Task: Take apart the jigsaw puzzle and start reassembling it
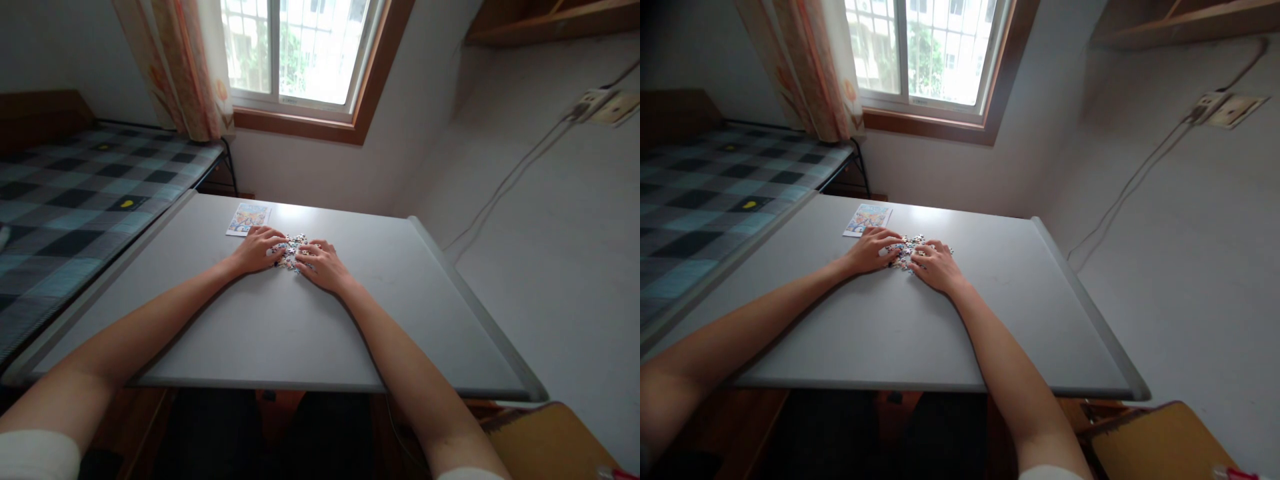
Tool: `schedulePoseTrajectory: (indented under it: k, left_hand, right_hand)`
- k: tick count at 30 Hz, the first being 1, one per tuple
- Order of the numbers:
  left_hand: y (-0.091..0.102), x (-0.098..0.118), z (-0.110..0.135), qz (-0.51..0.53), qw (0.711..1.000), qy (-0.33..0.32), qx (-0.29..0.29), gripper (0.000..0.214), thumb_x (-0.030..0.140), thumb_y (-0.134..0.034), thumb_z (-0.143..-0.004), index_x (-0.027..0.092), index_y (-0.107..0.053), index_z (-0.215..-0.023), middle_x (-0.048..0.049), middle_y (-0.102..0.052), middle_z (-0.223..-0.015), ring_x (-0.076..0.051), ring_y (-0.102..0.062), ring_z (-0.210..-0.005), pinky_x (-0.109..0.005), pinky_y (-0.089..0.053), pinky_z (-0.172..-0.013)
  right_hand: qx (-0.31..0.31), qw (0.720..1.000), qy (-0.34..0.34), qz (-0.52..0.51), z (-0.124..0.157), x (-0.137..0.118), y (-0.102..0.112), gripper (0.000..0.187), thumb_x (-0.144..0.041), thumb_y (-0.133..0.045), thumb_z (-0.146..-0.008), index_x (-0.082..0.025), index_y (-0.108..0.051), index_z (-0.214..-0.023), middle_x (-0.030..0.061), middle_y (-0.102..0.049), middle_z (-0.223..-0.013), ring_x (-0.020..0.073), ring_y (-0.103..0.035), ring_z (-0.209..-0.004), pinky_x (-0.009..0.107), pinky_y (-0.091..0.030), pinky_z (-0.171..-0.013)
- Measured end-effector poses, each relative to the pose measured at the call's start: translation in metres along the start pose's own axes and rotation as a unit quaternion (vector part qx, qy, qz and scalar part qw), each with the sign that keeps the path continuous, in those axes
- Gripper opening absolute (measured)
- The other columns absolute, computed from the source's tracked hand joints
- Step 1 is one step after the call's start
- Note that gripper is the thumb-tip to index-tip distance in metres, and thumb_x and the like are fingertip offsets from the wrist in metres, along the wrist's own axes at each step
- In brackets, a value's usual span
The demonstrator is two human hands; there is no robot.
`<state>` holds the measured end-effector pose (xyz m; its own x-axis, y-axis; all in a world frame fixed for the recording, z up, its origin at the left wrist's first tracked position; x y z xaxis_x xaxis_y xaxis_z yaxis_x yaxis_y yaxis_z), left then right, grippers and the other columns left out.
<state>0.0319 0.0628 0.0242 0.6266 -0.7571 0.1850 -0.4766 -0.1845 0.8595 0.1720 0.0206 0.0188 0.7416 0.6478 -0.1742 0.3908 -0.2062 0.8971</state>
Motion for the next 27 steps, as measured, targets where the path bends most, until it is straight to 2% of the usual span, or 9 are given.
schedulePoseTrajectory:
  k: [8,17,23,27]
  left_hand:
    - [-0.001,-0.003,0.001,-0.002,1.000,-0.004,0.007,0.028,0.038,-0.050,-0.090,0.028,-0.068,-0.109,-0.0036,-0.067,-0.114,-0.024,-0.056,-0.107,-0.045,-0.032,-0.097]
    - [-0.002,-0.007,0.001,-0.007,1.000,0.025,0.008,0.028,0.040,-0.050,-0.090,0.027,-0.069,-0.106,-0.0045,-0.067,-0.114,-0.025,-0.055,-0.109,-0.045,-0.031,-0.098]
    - [-0.008,-0.008,0.002,-0.009,1.000,0.025,-0.014,0.036,0.043,-0.050,-0.089,0.031,-0.062,-0.120,-0.0046,-0.060,-0.130,-0.026,-0.051,-0.120,-0.046,-0.028,-0.103]
    - [-0.012,-0.008,0.002,-0.010,0.999,0.023,-0.043,0.033,0.046,-0.049,-0.089,0.033,-0.068,-0.113,-0.0031,-0.056,-0.136,-0.028,-0.048,-0.126,-0.048,-0.022,-0.107]
  right_hand:
    - [-0.004,1.000,0.005,-0.003,-0.001,0.001,0.000,0.029,-0.042,-0.050,-0.093,-0.024,-0.072,-0.102,0.0052,-0.068,-0.115,0.0275,-0.045,-0.116,0.045,-0.035,-0.095]
    - [0.065,0.997,-0.030,-0.038,-0.001,0.007,0.011,0.028,-0.036,-0.049,-0.094,-0.022,-0.073,-0.098,0.0057,-0.071,-0.107,0.0249,-0.048,-0.113,0.043,-0.033,-0.098]
    - [0.091,0.983,-0.145,-0.064,0.001,0.030,0.009,0.027,-0.037,-0.049,-0.093,-0.023,-0.073,-0.094,0.0064,-0.071,-0.101,0.0236,-0.052,-0.104,0.041,-0.036,-0.095]
    - [0.087,0.973,-0.198,-0.080,0.006,0.046,0.004,0.028,-0.038,-0.050,-0.092,-0.024,-0.074,-0.095,0.0074,-0.069,-0.102,0.0240,-0.052,-0.103,0.040,-0.037,-0.094]
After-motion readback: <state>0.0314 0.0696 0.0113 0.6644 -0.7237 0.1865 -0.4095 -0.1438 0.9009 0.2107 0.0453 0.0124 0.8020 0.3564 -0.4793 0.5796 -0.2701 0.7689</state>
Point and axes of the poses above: each hand's wrist, its own z-axis away from the middle knuckle, its own y-axis out of the back of the hand, x = y × z, the point moved 8 cm from there along -z, towards the middle knuckle
